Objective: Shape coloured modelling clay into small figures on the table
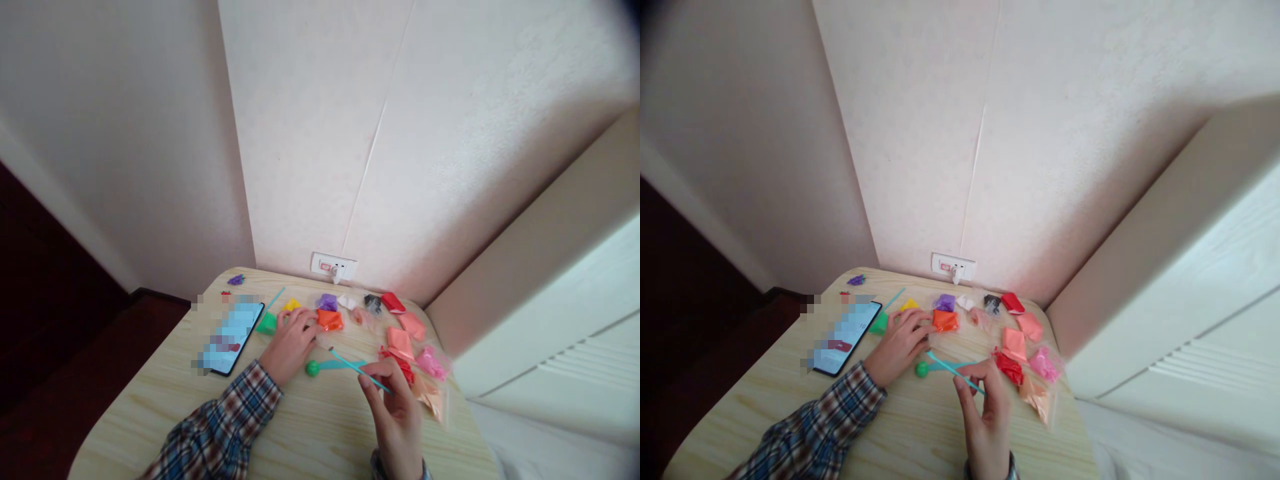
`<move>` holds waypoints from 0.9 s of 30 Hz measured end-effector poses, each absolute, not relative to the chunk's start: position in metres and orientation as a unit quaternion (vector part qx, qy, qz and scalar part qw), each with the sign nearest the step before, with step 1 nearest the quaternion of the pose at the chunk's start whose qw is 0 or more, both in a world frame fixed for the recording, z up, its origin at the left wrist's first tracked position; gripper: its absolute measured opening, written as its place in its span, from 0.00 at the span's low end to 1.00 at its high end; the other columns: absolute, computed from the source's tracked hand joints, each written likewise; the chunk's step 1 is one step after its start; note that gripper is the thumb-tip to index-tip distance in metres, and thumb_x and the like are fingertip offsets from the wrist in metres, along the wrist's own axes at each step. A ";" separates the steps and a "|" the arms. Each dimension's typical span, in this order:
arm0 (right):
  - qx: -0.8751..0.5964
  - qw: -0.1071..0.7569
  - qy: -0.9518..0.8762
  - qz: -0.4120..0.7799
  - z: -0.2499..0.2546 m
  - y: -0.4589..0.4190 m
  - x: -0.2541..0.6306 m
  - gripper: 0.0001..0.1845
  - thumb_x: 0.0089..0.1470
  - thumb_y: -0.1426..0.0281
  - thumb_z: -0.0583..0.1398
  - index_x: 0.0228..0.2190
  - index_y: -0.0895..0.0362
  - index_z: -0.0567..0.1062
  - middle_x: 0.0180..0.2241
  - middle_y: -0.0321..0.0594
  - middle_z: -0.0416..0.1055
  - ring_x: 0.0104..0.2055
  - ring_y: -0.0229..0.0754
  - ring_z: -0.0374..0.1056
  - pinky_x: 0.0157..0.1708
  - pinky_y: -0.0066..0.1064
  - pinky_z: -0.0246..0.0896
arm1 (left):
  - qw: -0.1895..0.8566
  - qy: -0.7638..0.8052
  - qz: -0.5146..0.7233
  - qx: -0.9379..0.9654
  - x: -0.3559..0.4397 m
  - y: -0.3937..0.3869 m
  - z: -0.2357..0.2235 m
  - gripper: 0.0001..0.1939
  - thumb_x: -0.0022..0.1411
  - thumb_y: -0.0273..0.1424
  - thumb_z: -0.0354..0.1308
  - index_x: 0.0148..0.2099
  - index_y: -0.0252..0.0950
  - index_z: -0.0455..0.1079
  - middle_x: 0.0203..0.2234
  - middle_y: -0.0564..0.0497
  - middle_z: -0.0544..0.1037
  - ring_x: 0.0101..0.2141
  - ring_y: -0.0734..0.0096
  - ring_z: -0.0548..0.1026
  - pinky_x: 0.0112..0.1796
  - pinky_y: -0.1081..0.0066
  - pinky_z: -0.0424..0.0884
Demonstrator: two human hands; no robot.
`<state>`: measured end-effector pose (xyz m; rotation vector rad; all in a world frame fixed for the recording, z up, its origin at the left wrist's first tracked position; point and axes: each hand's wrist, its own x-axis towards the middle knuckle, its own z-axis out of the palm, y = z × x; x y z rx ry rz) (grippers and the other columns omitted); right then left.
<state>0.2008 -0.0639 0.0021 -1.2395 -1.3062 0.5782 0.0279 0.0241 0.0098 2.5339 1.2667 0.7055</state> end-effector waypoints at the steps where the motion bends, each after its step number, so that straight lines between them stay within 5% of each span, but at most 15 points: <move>1: -0.534 0.581 -0.565 0.241 0.001 -0.064 0.201 0.05 0.51 0.68 0.59 0.28 0.57 0.71 0.25 0.37 0.67 0.30 0.39 0.63 0.28 0.29 0.58 | 0.107 0.435 0.245 0.860 0.028 0.025 0.010 0.17 0.56 0.22 0.54 0.48 0.41 0.66 0.49 0.46 0.68 0.52 0.55 0.59 0.49 0.51 0.51; 5: -0.551 0.558 -0.583 0.211 0.000 -0.063 0.200 0.04 0.52 0.69 0.58 0.28 0.57 0.71 0.25 0.36 0.66 0.29 0.38 0.61 0.28 0.29 0.57 | 0.169 0.398 0.326 0.841 0.019 0.021 0.014 0.19 0.55 0.24 0.56 0.50 0.41 0.65 0.48 0.46 0.68 0.50 0.56 0.61 0.50 0.54 0.54; 9: -0.552 0.539 -0.608 0.188 0.003 -0.062 0.198 0.04 0.53 0.70 0.58 0.28 0.57 0.71 0.24 0.35 0.65 0.27 0.37 0.60 0.27 0.28 0.56 | 0.346 0.346 0.390 0.780 0.008 0.018 0.022 0.08 0.57 0.30 0.56 0.40 0.35 0.71 0.36 0.46 0.74 0.39 0.63 0.69 0.40 0.65 0.65; 13: -0.541 0.529 -0.635 0.157 0.006 -0.062 0.195 0.02 0.52 0.72 0.58 0.28 0.57 0.70 0.24 0.35 0.64 0.27 0.37 0.59 0.26 0.28 0.56 | 0.486 0.331 0.387 0.709 0.004 0.018 0.022 0.10 0.56 0.35 0.57 0.33 0.32 0.73 0.30 0.46 0.75 0.34 0.65 0.71 0.35 0.68 0.66; 27: -0.520 0.500 -0.680 0.128 -0.001 -0.062 0.189 0.04 0.54 0.73 0.55 0.31 0.55 0.70 0.26 0.36 0.65 0.29 0.38 0.62 0.25 0.27 0.60 | 0.584 0.389 0.382 0.601 0.004 0.022 0.013 0.07 0.46 0.31 0.63 0.25 0.31 0.73 0.23 0.50 0.75 0.29 0.71 0.71 0.33 0.71 0.66</move>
